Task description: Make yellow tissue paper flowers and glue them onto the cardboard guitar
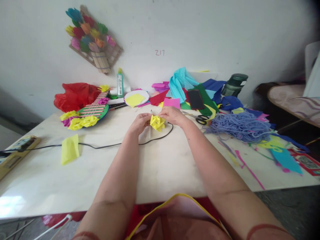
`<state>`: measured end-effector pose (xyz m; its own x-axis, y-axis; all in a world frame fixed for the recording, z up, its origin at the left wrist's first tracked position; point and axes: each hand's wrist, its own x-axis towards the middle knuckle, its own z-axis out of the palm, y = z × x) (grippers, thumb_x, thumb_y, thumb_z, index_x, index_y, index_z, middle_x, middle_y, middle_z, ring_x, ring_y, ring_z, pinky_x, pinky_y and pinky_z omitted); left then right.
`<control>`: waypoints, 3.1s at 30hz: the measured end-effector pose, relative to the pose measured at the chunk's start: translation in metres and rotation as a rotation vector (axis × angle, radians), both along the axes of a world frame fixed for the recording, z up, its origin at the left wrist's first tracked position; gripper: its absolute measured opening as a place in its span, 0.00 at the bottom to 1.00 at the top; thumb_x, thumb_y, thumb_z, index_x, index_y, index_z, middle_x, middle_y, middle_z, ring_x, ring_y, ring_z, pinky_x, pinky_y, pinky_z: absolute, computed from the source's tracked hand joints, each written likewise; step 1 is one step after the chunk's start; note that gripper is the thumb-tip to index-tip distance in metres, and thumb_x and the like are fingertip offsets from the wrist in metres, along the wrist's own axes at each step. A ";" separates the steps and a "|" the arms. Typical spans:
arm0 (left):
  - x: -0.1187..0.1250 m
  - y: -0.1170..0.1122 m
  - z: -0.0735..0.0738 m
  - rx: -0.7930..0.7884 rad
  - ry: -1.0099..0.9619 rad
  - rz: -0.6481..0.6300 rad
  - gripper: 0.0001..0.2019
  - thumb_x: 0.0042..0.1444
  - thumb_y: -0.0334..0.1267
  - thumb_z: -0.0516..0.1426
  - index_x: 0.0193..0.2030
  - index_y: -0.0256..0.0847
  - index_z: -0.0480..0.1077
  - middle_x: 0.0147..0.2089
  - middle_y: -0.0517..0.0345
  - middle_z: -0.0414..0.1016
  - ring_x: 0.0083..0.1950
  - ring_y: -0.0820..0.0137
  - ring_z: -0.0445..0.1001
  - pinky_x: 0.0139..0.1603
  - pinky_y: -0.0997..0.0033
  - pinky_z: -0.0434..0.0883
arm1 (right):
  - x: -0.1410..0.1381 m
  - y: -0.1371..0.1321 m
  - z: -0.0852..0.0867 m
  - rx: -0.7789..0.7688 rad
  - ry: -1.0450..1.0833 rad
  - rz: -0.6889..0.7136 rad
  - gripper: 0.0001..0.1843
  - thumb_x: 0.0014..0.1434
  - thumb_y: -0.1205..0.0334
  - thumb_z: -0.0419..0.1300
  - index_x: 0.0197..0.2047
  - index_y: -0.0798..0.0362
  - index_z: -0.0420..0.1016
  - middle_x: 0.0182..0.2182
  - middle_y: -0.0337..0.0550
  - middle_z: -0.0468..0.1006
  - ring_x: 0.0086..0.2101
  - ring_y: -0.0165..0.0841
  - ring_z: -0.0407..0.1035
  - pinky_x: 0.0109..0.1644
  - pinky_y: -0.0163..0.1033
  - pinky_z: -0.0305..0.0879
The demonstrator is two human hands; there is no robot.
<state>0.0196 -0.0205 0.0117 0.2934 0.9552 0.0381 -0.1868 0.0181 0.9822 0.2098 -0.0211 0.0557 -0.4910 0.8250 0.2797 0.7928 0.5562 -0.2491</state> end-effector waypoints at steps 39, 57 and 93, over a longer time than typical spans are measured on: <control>0.011 -0.006 0.012 0.070 0.035 0.082 0.28 0.29 0.35 0.71 0.42 0.35 0.72 0.29 0.59 0.77 0.27 0.71 0.74 0.29 0.72 0.69 | -0.013 -0.021 0.014 0.143 -0.177 -0.144 0.17 0.65 0.64 0.49 0.42 0.52 0.81 0.45 0.49 0.78 0.36 0.35 0.70 0.33 0.39 0.52; 0.006 -0.002 0.007 0.011 -0.127 0.005 0.17 0.32 0.32 0.70 0.33 0.35 0.74 0.28 0.59 0.76 0.28 0.73 0.74 0.29 0.75 0.70 | -0.016 -0.031 0.023 0.236 -0.230 -0.071 0.16 0.65 0.67 0.47 0.42 0.55 0.78 0.42 0.48 0.78 0.39 0.36 0.68 0.32 0.39 0.48; 0.001 0.006 -0.001 0.263 -0.085 0.202 0.23 0.27 0.39 0.73 0.34 0.38 0.77 0.32 0.57 0.79 0.31 0.69 0.75 0.36 0.69 0.72 | -0.010 -0.022 0.012 0.251 -0.096 -0.129 0.18 0.67 0.57 0.49 0.47 0.51 0.79 0.46 0.47 0.78 0.41 0.37 0.69 0.34 0.38 0.52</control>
